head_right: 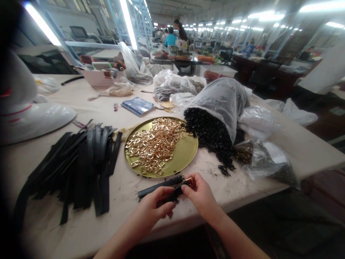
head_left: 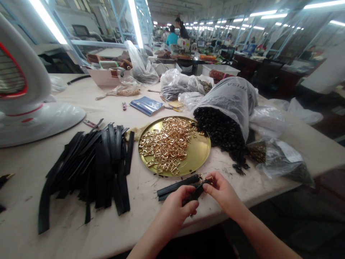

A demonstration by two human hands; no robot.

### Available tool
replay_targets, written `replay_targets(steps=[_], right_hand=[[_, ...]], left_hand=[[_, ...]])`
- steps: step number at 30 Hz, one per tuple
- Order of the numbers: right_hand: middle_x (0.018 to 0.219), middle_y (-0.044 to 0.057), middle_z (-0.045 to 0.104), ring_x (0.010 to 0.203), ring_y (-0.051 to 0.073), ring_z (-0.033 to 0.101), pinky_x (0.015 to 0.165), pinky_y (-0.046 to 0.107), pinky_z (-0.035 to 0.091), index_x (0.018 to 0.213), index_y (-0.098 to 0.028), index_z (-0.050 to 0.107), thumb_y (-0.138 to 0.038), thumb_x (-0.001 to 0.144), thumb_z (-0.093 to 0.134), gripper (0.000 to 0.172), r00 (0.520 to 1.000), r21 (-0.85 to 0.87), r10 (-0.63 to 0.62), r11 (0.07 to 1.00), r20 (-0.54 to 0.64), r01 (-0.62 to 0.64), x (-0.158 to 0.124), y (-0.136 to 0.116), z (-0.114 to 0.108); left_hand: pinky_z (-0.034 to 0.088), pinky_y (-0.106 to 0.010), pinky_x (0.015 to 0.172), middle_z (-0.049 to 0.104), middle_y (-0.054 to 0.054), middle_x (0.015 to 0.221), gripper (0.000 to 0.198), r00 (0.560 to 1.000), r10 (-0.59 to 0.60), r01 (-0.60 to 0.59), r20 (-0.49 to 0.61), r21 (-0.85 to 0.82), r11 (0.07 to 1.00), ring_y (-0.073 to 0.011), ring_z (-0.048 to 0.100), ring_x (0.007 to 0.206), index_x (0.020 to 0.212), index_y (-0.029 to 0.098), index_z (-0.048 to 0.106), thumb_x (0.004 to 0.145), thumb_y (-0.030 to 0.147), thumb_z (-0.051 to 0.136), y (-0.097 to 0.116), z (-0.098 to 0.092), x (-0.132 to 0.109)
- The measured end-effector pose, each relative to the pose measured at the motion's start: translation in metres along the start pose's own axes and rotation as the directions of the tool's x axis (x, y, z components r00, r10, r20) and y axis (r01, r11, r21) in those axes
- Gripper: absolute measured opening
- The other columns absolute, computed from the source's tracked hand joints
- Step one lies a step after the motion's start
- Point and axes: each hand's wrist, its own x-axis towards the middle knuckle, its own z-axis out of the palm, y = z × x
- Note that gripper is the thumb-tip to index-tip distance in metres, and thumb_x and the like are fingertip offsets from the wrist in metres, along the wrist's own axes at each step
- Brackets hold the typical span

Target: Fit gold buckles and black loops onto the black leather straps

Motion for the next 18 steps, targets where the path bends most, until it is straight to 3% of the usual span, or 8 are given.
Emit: replay_targets(steps=[6, 9, 14, 18], right_hand=[[0.072, -0.001, 0.059, 0.066, 0.013, 0.055, 0.060, 0.024, 0.042, 0.086, -0.019, 0.054, -0.022, 0.075, 0.056, 0.013, 0.985, -0.226, 0.008, 0.974, 0.174, 0.032, -0.012, -0.015, 0.003], [0.074, -0.001, 0.060, 0.067, 0.012, 0.054, 0.060, 0.023, 0.041, 0.085, -0.019, 0.055, -0.019, 0.074, 0.055, 0.011, 0.982, -0.292, -0.005, 0.954, 0.190, 0.061, -0.017, -0.020, 0.001], [0.068, -0.002, 0.058, 0.060, 0.011, 0.052, 0.055, 0.022, 0.040, 0.086, -0.019, 0.053, -0.020, 0.075, 0.053, 0.012, 0.991, -0.300, -0.017, 0.952, 0.133, 0.056, -0.022, -0.015, 0.001], [0.075, -0.001, 0.060, 0.071, 0.014, 0.056, 0.065, 0.024, 0.043, 0.083, -0.019, 0.055, -0.016, 0.074, 0.052, 0.010, 0.979, -0.425, -0.114, 0.888, 0.167, 0.176, -0.028, -0.020, 0.002]], left_hand=[[0.047, -0.027, 0.061, 0.065, -0.005, 0.086, 0.044, 0.999, -0.018, 0.017, -0.032, -0.025, 1.000, -0.0132, 0.060, 0.059, 0.112, 0.017, 0.048, 0.070, 0.021, 0.057, 0.002, 0.011, 0.001], [0.047, -0.028, 0.068, 0.066, -0.005, 0.087, 0.045, 1.000, 0.018, -0.019, -0.024, -0.043, 0.999, -0.0163, 0.062, 0.073, 0.108, 0.017, 0.050, 0.065, 0.016, 0.061, 0.004, 0.009, -0.004], [0.045, -0.025, 0.053, 0.066, -0.004, 0.072, 0.018, 0.990, -0.127, 0.136, 0.069, -0.143, 0.980, -0.0146, 0.061, 0.059, 0.088, 0.014, 0.053, 0.071, 0.022, 0.054, 0.005, 0.005, -0.014], [0.043, -0.022, 0.051, 0.065, -0.001, 0.063, 0.012, 0.988, -0.150, 0.156, 0.044, -0.216, 0.964, -0.0115, 0.059, 0.053, 0.079, 0.015, 0.052, 0.069, 0.020, 0.055, 0.001, 0.008, -0.016]])
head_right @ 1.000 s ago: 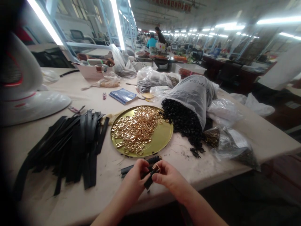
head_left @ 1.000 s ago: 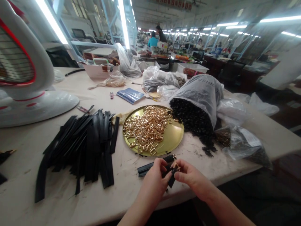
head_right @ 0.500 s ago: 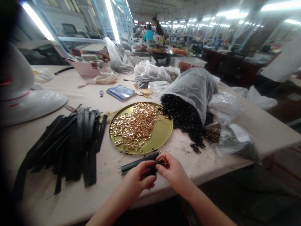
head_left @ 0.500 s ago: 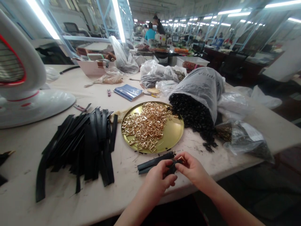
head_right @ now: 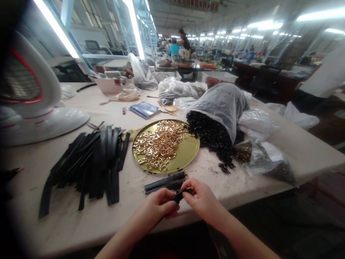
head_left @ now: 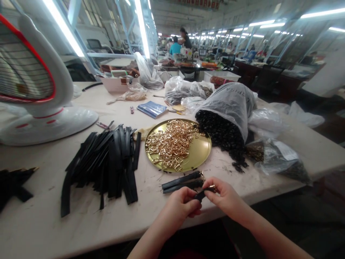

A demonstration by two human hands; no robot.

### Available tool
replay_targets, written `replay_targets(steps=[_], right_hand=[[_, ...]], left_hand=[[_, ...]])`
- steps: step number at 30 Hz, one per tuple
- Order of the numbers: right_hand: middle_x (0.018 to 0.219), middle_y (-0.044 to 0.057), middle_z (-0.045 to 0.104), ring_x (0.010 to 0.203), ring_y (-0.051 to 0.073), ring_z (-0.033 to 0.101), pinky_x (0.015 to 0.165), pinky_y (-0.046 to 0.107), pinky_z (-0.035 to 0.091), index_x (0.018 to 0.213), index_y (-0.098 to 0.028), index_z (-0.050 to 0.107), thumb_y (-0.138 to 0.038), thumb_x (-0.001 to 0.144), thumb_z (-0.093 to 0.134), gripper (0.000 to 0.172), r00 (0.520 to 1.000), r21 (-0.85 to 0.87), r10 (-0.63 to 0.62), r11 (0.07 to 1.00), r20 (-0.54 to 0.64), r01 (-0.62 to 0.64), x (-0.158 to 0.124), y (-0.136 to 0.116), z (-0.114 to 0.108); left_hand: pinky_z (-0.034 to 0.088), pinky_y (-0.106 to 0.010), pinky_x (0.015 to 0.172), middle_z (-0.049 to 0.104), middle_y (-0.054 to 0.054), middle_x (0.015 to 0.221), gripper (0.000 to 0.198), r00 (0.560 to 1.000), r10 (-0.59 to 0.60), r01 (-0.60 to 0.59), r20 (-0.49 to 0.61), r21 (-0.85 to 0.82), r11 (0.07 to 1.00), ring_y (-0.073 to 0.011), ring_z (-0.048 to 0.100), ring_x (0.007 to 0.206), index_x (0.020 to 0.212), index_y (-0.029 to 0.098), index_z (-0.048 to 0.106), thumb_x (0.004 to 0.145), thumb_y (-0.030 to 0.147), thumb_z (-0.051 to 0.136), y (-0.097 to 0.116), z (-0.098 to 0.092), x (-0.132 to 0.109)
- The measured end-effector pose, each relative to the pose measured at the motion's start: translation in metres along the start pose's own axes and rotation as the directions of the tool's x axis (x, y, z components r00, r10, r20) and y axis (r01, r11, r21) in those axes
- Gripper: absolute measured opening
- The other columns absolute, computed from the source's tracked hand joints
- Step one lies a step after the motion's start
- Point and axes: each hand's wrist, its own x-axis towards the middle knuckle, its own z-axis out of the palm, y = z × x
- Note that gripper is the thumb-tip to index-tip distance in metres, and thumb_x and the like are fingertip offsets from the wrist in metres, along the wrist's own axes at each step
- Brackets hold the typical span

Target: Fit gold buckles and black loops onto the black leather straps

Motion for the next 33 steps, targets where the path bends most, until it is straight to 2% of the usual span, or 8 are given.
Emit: replay_targets(steps=[4, 9, 12, 15, 21, 25, 29, 33], right_hand=[[0.078, 0.000, 0.061, 0.076, 0.015, 0.057, 0.070, 0.025, 0.043, 0.080, -0.019, 0.058, -0.013, 0.073, 0.052, 0.011, 0.993, -0.098, -0.104, 0.989, 0.062, 0.109, -0.006, -0.008, -0.008], [0.075, 0.000, 0.061, 0.072, 0.014, 0.056, 0.065, 0.024, 0.043, 0.079, -0.018, 0.059, -0.015, 0.074, 0.054, 0.008, 0.993, -0.057, -0.057, 0.996, 0.104, 0.063, -0.011, -0.005, -0.014], [0.076, 0.000, 0.062, 0.073, 0.015, 0.057, 0.066, 0.025, 0.044, 0.083, -0.019, 0.060, -0.017, 0.074, 0.055, 0.010, 0.998, -0.027, -0.025, 0.999, 0.052, 0.027, -0.012, 0.000, -0.009], [0.079, 0.001, 0.063, 0.076, 0.016, 0.057, 0.069, 0.027, 0.044, 0.083, -0.019, 0.061, -0.018, 0.075, 0.055, 0.010, 0.997, -0.067, -0.071, 0.995, -0.017, 0.070, -0.012, 0.002, -0.003], [0.077, 0.001, 0.062, 0.074, 0.015, 0.057, 0.068, 0.025, 0.044, 0.081, -0.019, 0.060, -0.016, 0.077, 0.055, 0.008, 0.993, -0.094, -0.114, 0.989, 0.019, 0.115, -0.013, -0.001, -0.002], [0.079, 0.001, 0.063, 0.076, 0.015, 0.058, 0.070, 0.025, 0.044, 0.082, -0.019, 0.061, -0.016, 0.077, 0.054, 0.008, 0.993, -0.073, -0.106, 0.991, 0.043, 0.109, -0.011, 0.002, -0.004], [0.081, 0.001, 0.065, 0.078, 0.016, 0.059, 0.071, 0.027, 0.045, 0.084, -0.019, 0.061, -0.018, 0.076, 0.056, 0.010, 0.998, -0.064, -0.060, 0.996, 0.002, 0.060, -0.006, 0.008, -0.005], [0.082, 0.002, 0.064, 0.079, 0.017, 0.058, 0.071, 0.028, 0.046, 0.085, -0.020, 0.059, -0.020, 0.076, 0.056, 0.009, 0.998, -0.061, -0.059, 0.996, -0.023, 0.058, -0.002, 0.009, -0.006]], left_hand=[[0.043, -0.021, 0.051, 0.063, 0.002, 0.058, 0.010, 0.998, 0.067, -0.066, -0.005, 0.078, 0.995, -0.0107, 0.056, 0.052, 0.078, 0.015, 0.055, 0.068, 0.019, 0.054, -0.003, 0.008, -0.001], [0.043, -0.023, 0.053, 0.063, 0.002, 0.063, 0.012, 0.990, 0.141, -0.136, -0.010, 0.214, 0.967, -0.0128, 0.058, 0.056, 0.080, 0.016, 0.056, 0.069, 0.023, 0.053, -0.006, 0.010, 0.000], [0.043, -0.023, 0.056, 0.065, 0.001, 0.069, 0.015, 0.983, 0.181, -0.160, -0.032, 0.331, 0.930, -0.0144, 0.060, 0.061, 0.080, 0.017, 0.058, 0.070, 0.027, 0.054, -0.009, 0.004, 0.001], [0.042, -0.023, 0.057, 0.066, 0.001, 0.069, 0.013, 0.979, 0.198, -0.166, -0.038, 0.412, 0.896, -0.0147, 0.059, 0.063, 0.079, 0.019, 0.058, 0.070, 0.027, 0.055, -0.008, -0.001, 0.000], [0.043, -0.023, 0.055, 0.066, -0.001, 0.067, 0.016, 0.982, 0.157, -0.101, -0.104, 0.415, 0.904, -0.0145, 0.060, 0.060, 0.081, 0.016, 0.058, 0.071, 0.027, 0.051, -0.002, 0.007, 0.003], [0.044, -0.023, 0.058, 0.066, 0.000, 0.071, 0.018, 0.983, 0.176, -0.144, -0.049, 0.390, 0.910, -0.0144, 0.060, 0.063, 0.085, 0.017, 0.059, 0.071, 0.026, 0.052, -0.001, 0.012, 0.007], [0.044, -0.023, 0.059, 0.067, 0.000, 0.076, 0.020, 0.987, 0.159, -0.146, -0.009, 0.351, 0.925, -0.0144, 0.060, 0.065, 0.086, 0.018, 0.059, 0.069, 0.026, 0.055, 0.001, 0.006, 0.008], [0.042, -0.023, 0.059, 0.066, 0.000, 0.074, 0.016, 0.985, 0.165, -0.129, -0.051, 0.416, 0.900, -0.0154, 0.059, 0.068, 0.080, 0.018, 0.059, 0.067, 0.026, 0.057, 0.002, -0.004, 0.007]])
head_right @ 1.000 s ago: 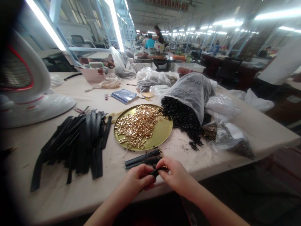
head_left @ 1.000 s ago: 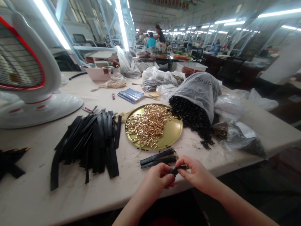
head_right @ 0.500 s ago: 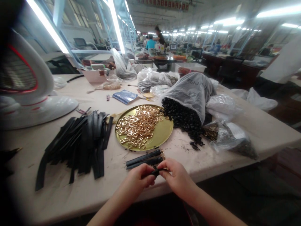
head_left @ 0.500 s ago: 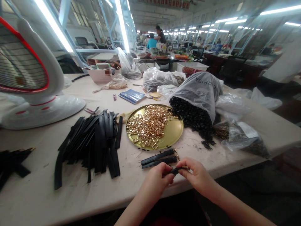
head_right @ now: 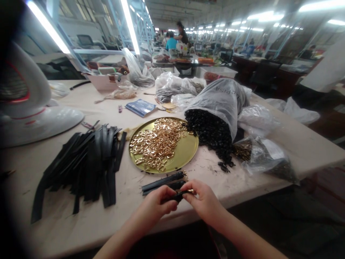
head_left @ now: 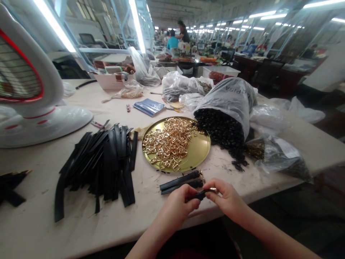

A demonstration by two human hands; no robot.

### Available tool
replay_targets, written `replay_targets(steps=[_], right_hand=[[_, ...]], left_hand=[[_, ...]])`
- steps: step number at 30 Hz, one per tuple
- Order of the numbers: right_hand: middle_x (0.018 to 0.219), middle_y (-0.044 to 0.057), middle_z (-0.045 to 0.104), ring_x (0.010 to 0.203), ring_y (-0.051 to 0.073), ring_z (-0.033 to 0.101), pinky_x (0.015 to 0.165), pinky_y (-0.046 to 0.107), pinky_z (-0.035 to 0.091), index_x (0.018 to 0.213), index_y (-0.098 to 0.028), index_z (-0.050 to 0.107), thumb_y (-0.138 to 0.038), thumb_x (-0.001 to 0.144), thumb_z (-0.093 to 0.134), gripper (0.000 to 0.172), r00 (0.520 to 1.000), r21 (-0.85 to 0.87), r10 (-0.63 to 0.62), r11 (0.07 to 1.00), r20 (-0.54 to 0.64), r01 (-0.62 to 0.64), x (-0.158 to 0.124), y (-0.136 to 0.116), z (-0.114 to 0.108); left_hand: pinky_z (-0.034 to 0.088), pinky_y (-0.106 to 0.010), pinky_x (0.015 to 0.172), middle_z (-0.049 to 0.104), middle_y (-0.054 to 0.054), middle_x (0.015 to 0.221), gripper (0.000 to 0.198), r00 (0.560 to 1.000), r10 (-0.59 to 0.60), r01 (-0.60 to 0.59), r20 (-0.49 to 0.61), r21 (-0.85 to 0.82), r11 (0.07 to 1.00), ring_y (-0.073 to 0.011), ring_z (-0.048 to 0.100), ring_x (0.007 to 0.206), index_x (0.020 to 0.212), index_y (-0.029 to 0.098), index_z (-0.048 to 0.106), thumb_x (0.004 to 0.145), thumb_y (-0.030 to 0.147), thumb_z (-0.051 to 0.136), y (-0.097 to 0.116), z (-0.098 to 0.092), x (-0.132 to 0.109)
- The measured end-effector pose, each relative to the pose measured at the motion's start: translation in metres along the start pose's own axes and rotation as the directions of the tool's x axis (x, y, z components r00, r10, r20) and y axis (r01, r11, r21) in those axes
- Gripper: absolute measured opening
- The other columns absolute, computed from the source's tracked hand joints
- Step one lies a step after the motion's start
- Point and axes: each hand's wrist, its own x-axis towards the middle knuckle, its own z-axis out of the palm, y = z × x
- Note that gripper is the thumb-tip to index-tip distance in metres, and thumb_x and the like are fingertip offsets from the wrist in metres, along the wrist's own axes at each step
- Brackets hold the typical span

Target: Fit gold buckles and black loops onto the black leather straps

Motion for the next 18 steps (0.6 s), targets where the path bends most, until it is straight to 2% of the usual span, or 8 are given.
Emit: replay_targets(steps=[3, 6, 9, 12, 15, 18], right_hand=[[0.081, 0.002, 0.064, 0.078, 0.017, 0.058, 0.070, 0.028, 0.046, 0.085, -0.020, 0.059, -0.021, 0.076, 0.055, 0.010, 1.000, -0.021, -0.011, 1.000, -0.009, 0.011, -0.001, -0.002, 0.000], [0.078, 0.002, 0.064, 0.076, 0.017, 0.058, 0.069, 0.028, 0.045, 0.083, -0.020, 0.060, -0.021, 0.076, 0.055, 0.008, 1.000, -0.028, -0.017, 0.999, 0.009, 0.017, -0.003, -0.004, 0.003], [0.076, 0.001, 0.063, 0.074, 0.016, 0.059, 0.069, 0.027, 0.045, 0.080, -0.019, 0.060, -0.020, 0.077, 0.055, 0.007, 0.999, -0.009, -0.013, 1.000, 0.031, 0.013, -0.005, -0.004, 0.005], [0.078, 0.002, 0.064, 0.074, 0.016, 0.059, 0.068, 0.027, 0.045, 0.084, -0.018, 0.060, -0.022, 0.077, 0.055, 0.009, 0.999, 0.039, 0.014, 0.999, 0.036, -0.015, -0.006, 0.000, 0.006], [0.080, 0.001, 0.064, 0.073, 0.015, 0.058, 0.067, 0.027, 0.045, 0.094, -0.018, 0.058, -0.026, 0.076, 0.057, 0.020, 0.997, 0.103, 0.050, 0.993, 0.060, -0.056, -0.004, 0.002, 0.003], [0.073, 0.001, 0.061, 0.069, 0.014, 0.056, 0.063, 0.025, 0.044, 0.083, -0.016, 0.059, -0.027, 0.076, 0.058, 0.013, 0.996, 0.100, 0.050, 0.993, 0.070, -0.057, -0.003, -0.001, 0.001]], left_hand=[[0.041, -0.023, 0.054, 0.065, 0.001, 0.066, 0.011, 0.999, -0.045, 0.045, -0.012, -0.026, 0.999, -0.0145, 0.057, 0.060, 0.072, 0.018, 0.056, 0.066, 0.026, 0.056, -0.001, 0.002, -0.001], [0.041, -0.023, 0.051, 0.061, 0.002, 0.057, 0.008, 0.995, -0.099, 0.102, 0.026, -0.171, 0.980, -0.0129, 0.055, 0.052, 0.069, 0.018, 0.050, 0.067, 0.025, 0.053, 0.002, 0.011, 0.000], [0.042, -0.022, 0.049, 0.060, 0.002, 0.055, 0.007, 0.996, -0.093, 0.094, 0.014, -0.231, 0.968, -0.0122, 0.054, 0.050, 0.068, 0.018, 0.049, 0.067, 0.023, 0.053, 0.007, 0.019, 0.001], [0.042, -0.022, 0.049, 0.060, 0.002, 0.056, 0.008, 0.996, -0.090, 0.091, 0.018, -0.235, 0.968, -0.0123, 0.055, 0.050, 0.068, 0.017, 0.049, 0.067, 0.024, 0.053, 0.009, 0.018, 0.002], [0.043, -0.023, 0.051, 0.062, 0.001, 0.058, 0.010, 0.996, -0.080, 0.083, 0.026, -0.160, 0.984, -0.0139, 0.057, 0.054, 0.070, 0.017, 0.051, 0.068, 0.027, 0.054, 0.008, 0.009, -0.001], [0.041, -0.024, 0.055, 0.066, 0.000, 0.063, 0.013, 1.000, -0.025, 0.026, -0.011, 0.013, 1.000, -0.0153, 0.058, 0.059, 0.071, 0.018, 0.055, 0.069, 0.030, 0.053, 0.005, 0.002, -0.006]])
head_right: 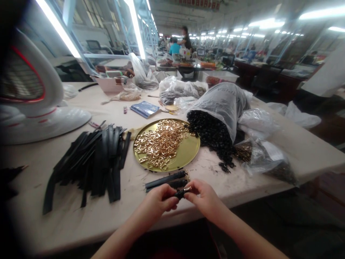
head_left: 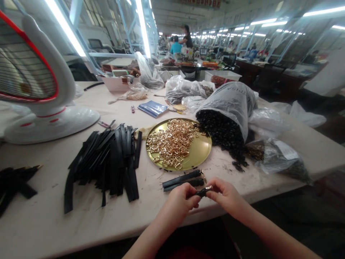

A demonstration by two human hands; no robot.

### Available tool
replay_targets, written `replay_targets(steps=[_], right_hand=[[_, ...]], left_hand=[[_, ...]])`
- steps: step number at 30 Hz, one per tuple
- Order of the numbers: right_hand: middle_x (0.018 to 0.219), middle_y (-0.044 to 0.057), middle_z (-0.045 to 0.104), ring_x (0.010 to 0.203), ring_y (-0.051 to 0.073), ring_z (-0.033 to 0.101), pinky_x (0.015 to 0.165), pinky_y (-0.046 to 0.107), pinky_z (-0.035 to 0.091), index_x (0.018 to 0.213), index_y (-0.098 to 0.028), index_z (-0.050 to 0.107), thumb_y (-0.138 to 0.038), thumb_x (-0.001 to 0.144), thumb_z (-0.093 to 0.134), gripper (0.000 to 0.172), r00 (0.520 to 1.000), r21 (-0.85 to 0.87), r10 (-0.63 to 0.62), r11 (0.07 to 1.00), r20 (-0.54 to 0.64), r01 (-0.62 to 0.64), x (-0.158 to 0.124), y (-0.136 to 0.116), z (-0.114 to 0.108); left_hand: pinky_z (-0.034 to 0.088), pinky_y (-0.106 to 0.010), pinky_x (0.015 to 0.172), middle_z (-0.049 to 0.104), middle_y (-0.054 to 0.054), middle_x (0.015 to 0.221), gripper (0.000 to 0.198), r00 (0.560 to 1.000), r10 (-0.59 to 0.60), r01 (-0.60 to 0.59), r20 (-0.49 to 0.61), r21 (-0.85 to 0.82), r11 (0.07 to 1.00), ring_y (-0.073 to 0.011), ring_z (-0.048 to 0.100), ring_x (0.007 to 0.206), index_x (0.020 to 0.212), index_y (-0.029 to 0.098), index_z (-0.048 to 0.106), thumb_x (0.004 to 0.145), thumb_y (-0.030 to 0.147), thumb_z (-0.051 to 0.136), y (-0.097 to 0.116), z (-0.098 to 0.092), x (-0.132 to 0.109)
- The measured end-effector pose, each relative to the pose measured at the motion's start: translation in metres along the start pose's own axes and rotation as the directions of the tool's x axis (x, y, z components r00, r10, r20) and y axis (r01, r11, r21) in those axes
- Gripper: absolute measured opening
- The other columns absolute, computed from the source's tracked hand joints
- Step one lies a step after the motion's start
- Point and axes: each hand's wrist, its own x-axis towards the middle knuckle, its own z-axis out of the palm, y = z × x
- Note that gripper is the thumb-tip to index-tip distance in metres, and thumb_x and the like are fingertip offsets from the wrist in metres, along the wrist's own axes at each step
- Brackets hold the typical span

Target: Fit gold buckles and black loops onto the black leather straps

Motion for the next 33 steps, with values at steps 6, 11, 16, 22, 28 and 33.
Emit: replay_targets(steps=[6, 11, 16, 22, 28, 33], right_hand=[[0.063, -0.002, 0.057, 0.061, 0.012, 0.053, 0.057, 0.023, 0.041, 0.072, -0.016, 0.056, -0.029, 0.076, 0.057, 0.013, 0.999, 0.064, 0.027, 0.998, 0.025, -0.029, -0.004, 0.002, 0.004], [0.061, -0.002, 0.057, 0.059, 0.013, 0.055, 0.059, 0.025, 0.045, 0.082, -0.016, 0.057, -0.037, 0.083, 0.046, 0.024, 0.988, 0.110, 0.052, 0.992, 0.144, -0.069, -0.002, 0.018, 0.006], [0.090, 0.006, 0.061, 0.079, 0.017, 0.058, 0.073, 0.030, 0.047, 0.114, -0.019, 0.051, -0.031, 0.083, 0.048, 0.034, 0.977, -0.128, -0.209, 0.969, 0.041, 0.212, 0.007, 0.009, 0.012], [0.094, 0.007, 0.059, 0.085, 0.019, 0.057, 0.074, 0.030, 0.048, 0.113, -0.025, 0.055, -0.020, 0.082, 0.049, 0.032, 0.890, -0.381, -0.416, 0.805, 0.185, 0.455, 0.032, 0.004, 0.016], [0.099, 0.009, 0.062, 0.089, 0.024, 0.057, 0.077, 0.040, 0.047, 0.111, -0.026, 0.058, -0.031, 0.082, 0.050, 0.031, 0.871, -0.662, -0.484, 0.624, 0.090, 0.415, 0.053, 0.039, 0.017], [0.112, 0.010, 0.058, 0.099, 0.026, 0.054, 0.084, 0.041, 0.045, 0.121, -0.023, 0.048, -0.037, 0.080, 0.053, 0.044, 0.880, -0.687, -0.472, 0.623, 0.050, 0.373, 0.052, 0.058, 0.015]], left_hand=[[0.039, -0.024, 0.057, 0.067, 0.000, 0.067, 0.014, 0.997, 0.056, -0.049, -0.050, 0.129, 0.990, -0.0160, 0.059, 0.064, 0.073, 0.018, 0.057, 0.070, 0.031, 0.052, -0.004, 0.009, -0.004], [0.035, -0.023, 0.050, 0.064, 0.000, 0.062, 0.022, 0.999, 0.049, -0.050, 0.009, 0.183, 0.982, -0.0153, 0.057, 0.055, 0.078, 0.018, 0.057, 0.077, 0.035, 0.044, -0.006, 0.010, -0.003], [0.036, -0.024, 0.057, 0.066, -0.003, 0.077, 0.027, 0.983, 0.179, -0.160, -0.037, 0.299, 0.941, -0.0176, 0.058, 0.069, 0.079, 0.019, 0.063, 0.081, 0.036, 0.042, -0.003, -0.010, -0.003], [0.039, -0.024, 0.060, 0.068, -0.002, 0.081, 0.031, 0.978, 0.201, -0.176, -0.048, 0.313, 0.933, -0.0178, 0.059, 0.073, 0.086, 0.020, 0.065, 0.081, 0.040, 0.042, -0.004, -0.017, 0.011], [0.040, -0.025, 0.068, 0.063, -0.005, 0.089, 0.033, 0.944, 0.246, -0.057, -0.221, 0.624, 0.779, -0.0189, 0.058, 0.081, 0.092, 0.025, 0.064, 0.080, 0.047, 0.043, -0.004, -0.045, 0.025], [0.040, -0.028, 0.070, 0.060, -0.010, 0.096, 0.030, 0.812, 0.115, 0.395, -0.573, 0.684, 0.614, -0.0202, 0.058, 0.082, 0.095, 0.020, 0.058, 0.086, 0.036, 0.034, -0.019, -0.128, 0.032]])
